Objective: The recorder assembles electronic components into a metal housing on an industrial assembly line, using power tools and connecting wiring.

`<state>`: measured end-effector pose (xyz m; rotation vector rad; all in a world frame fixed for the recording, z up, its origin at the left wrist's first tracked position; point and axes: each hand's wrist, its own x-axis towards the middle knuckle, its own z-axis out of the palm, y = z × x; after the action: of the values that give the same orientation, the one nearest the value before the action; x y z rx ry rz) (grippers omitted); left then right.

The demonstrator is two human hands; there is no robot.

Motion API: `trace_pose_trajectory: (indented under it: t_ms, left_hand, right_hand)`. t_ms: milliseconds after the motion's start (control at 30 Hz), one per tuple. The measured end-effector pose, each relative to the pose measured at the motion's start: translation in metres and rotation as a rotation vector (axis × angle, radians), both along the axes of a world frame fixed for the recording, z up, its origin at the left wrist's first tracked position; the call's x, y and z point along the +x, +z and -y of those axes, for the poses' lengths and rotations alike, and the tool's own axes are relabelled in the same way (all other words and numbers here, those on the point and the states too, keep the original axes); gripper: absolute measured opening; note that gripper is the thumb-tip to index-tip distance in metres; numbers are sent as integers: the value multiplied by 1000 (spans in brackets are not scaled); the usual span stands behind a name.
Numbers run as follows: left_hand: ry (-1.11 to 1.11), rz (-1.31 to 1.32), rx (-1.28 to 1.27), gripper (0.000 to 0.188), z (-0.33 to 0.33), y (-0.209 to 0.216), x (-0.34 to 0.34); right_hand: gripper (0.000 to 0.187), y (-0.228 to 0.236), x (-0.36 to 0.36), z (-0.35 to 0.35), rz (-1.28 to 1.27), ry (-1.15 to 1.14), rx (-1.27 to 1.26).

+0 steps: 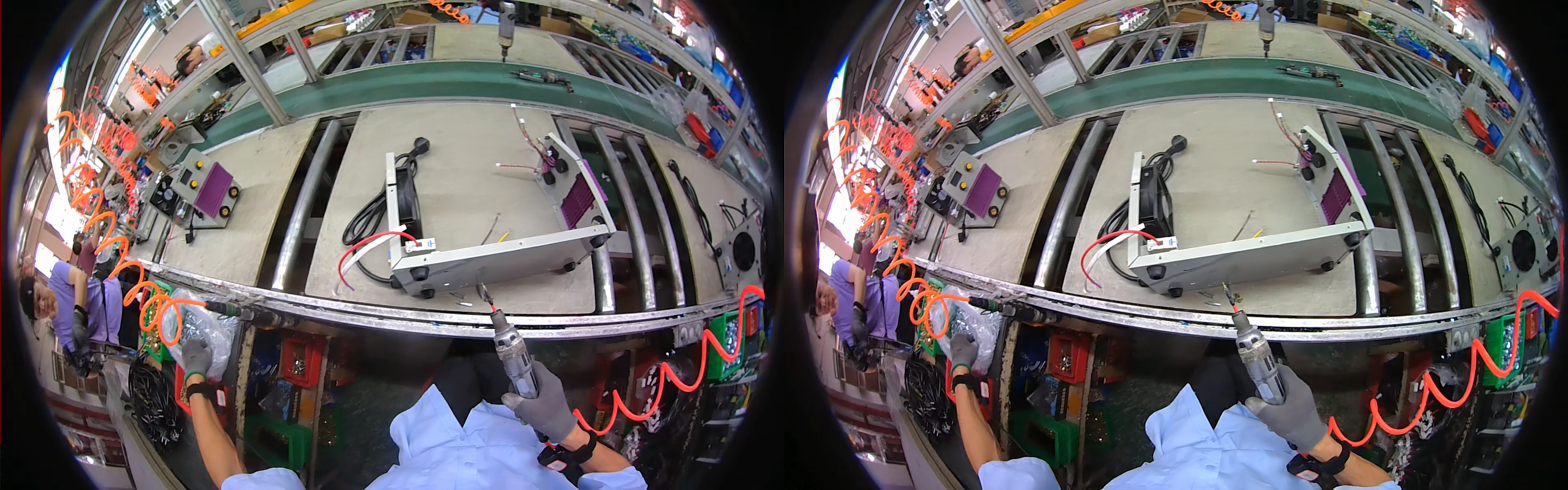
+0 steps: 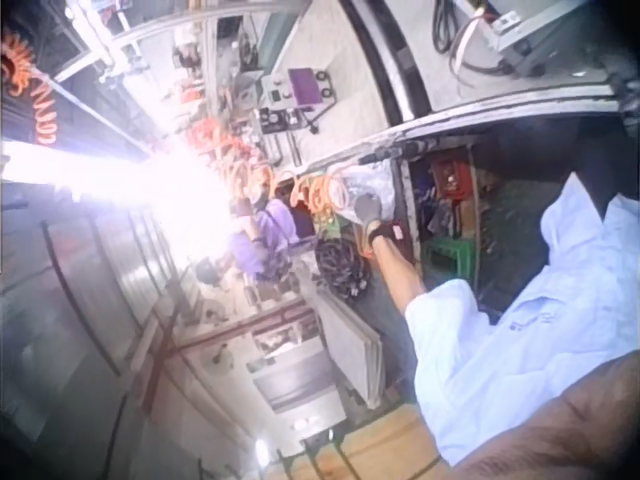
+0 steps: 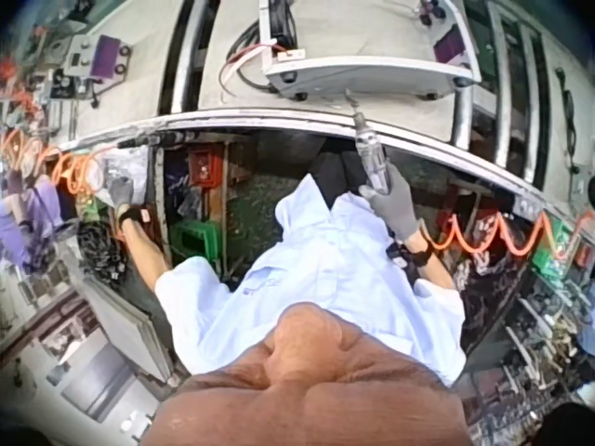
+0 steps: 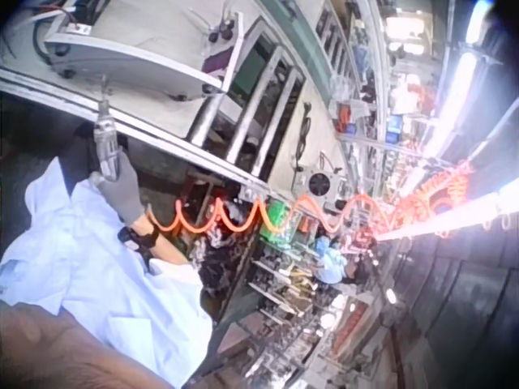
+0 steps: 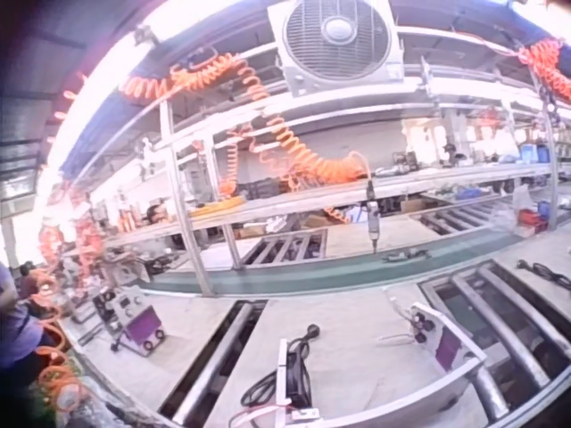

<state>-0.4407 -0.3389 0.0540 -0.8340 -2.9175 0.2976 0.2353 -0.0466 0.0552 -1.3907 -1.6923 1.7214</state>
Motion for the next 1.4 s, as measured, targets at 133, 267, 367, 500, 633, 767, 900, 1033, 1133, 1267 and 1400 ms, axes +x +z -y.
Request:
trace_pose_trajectory:
  t_ms: [133,267,367,500,633,767,900,1033,1133,1267,1400]
  left_hand:
    - [16,-93,-36,24,-3,2,7]
    - [18,-223,206,18,-2,16,28]
    - [132,-204,202,16,-4,29,42]
    - [133,-242,270,23,-10,58,70]
    - [-124,-303,535,17,-26,89,131]
    - [-75,-421,335,16,-50,113,206]
    - [-9,-249,295,13,-72,130,246]
    - [22,-82,444,14,-95,143,273]
    - [-175,233,686,10,-125,149,298]
    - [-378,826,913,13,-195,152,321]
    - [-480,1110,924,19,-263,153,344]
  right_hand:
    - [46,2,3,1,2,-24,3]
    - [49,6,5,-1,23,-33,-9]
    - [51,10,4,-2,69,-24,-11]
    - [54,13,3,0,43,-26,29]
    - [54,13,-5,2,-22,-6,7]
    - [52,17,-15,2,-17,21,-9]
    - [51,27,-24,-1,-76,29,-8]
    - [49,36,-31,0,-109,1,-143]
    - [49,40,-35,1,-142,-21,-186]
    - [48,49,-41,4,-143,-22,-238]
    - [44,57,-49,9,-208,-12,-327]
